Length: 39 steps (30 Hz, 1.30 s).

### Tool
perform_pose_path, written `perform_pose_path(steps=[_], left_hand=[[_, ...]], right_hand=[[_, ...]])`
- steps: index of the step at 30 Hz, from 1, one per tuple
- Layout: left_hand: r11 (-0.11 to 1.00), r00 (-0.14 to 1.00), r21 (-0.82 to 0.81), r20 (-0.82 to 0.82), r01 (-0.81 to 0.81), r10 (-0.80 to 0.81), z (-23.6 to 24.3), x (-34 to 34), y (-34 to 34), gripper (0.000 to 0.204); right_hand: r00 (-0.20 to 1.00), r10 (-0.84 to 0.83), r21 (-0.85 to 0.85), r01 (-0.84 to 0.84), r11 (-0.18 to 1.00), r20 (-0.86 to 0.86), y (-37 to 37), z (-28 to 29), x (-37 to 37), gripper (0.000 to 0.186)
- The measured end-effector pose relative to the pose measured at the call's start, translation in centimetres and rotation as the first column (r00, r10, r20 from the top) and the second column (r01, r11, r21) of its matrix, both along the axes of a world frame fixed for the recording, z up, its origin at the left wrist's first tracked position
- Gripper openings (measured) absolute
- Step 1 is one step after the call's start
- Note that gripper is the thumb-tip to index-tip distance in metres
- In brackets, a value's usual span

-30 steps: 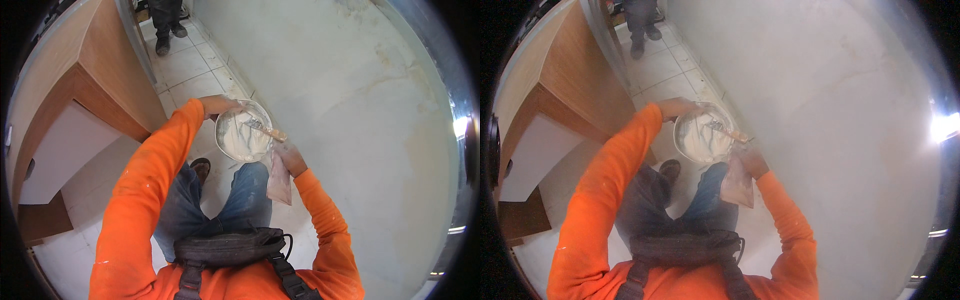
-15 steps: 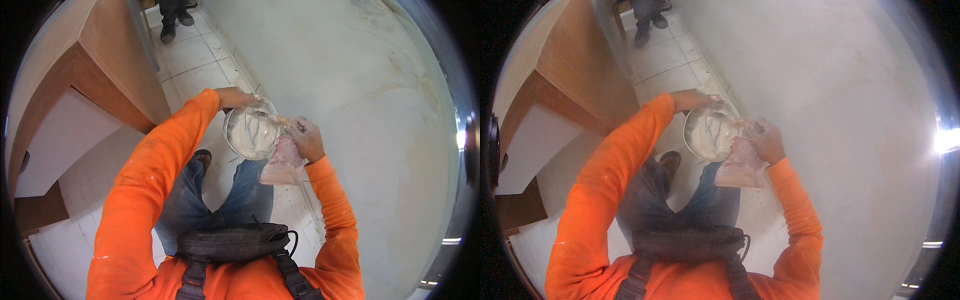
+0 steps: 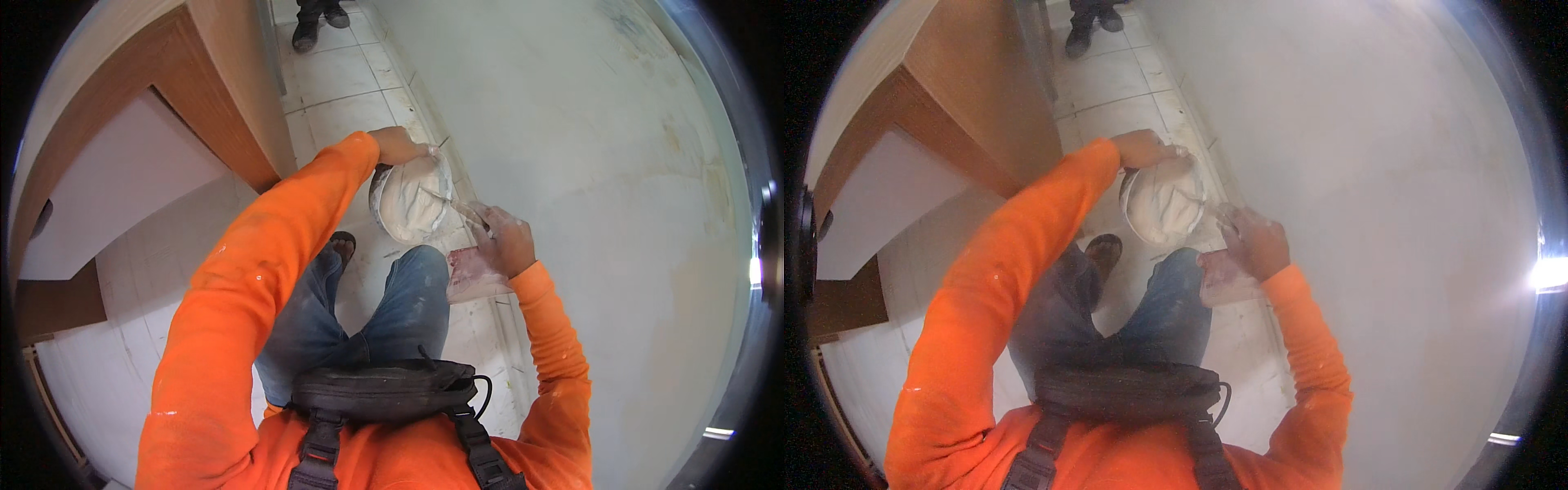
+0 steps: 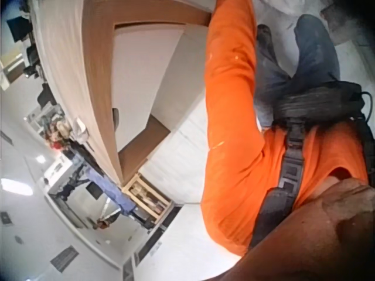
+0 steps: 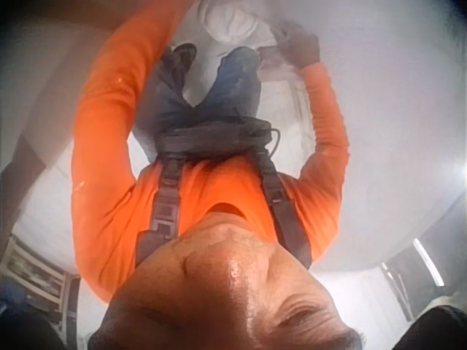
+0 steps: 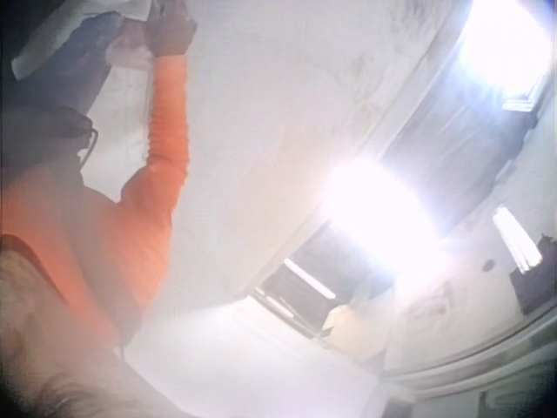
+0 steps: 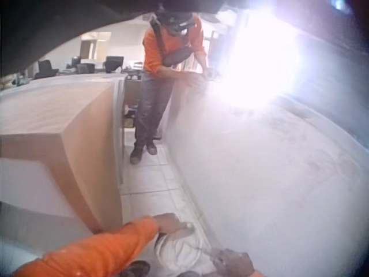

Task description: The person applies a substance to a wall using a putty knife and a scraper, then stands and uses the tools to smooth the material along a different section of the wall.

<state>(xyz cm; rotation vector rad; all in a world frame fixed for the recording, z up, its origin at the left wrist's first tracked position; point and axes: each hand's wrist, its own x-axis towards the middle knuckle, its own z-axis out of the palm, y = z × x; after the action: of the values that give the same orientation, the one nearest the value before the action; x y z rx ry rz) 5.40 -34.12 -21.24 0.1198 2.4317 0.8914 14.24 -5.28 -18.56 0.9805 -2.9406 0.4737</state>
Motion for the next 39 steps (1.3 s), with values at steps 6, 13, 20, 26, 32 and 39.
perform_pose_path(steps=[6,13,20,26,32,39], left_hand=[[0.990,0.990,-0.004,-0.022,-0.141,0.141,0.9,-0.1,-0.1,0.097],[0.953,0.947,-0.017,-0.127,-0.301,0.297,-2.3,0.1,0.3,0.089],[0.937,0.931,-0.012,-0.116,-0.350,0.347,0.4,1.6,0.2,0.088],[0.924,0.922,-0.058,-0.106,-0.379,0.371,0.5,2.6,0.4,0.084],[0.942,0.938,-0.047,-0.117,-0.332,0.325,-0.2,2.3,-0.1,0.087],[0.942,0.940,0.017,-0.056,-0.335,0.335,-0.8,2.4,0.1,0.078]], right_hand=[[1.000,0.010,-0.184,-0.009,0.983,0.007,0.3,-1.2,0.2,0.029],[0.967,0.007,-0.297,0.071,0.952,0.253,0.6,-5.0,1.8,0.028],[0.842,-0.059,-0.404,0.318,0.858,0.537,2.0,-4.5,1.8,0.028],[0.799,-0.004,-0.533,0.405,0.743,0.601,2.7,-7.8,3.1,0.026],[0.705,0.036,-0.538,0.506,0.674,0.708,1.5,-8.9,4.2,0.028],[0.285,0.305,-0.393,0.829,0.397,0.909,0.7,-6.9,6.4,0.045]])
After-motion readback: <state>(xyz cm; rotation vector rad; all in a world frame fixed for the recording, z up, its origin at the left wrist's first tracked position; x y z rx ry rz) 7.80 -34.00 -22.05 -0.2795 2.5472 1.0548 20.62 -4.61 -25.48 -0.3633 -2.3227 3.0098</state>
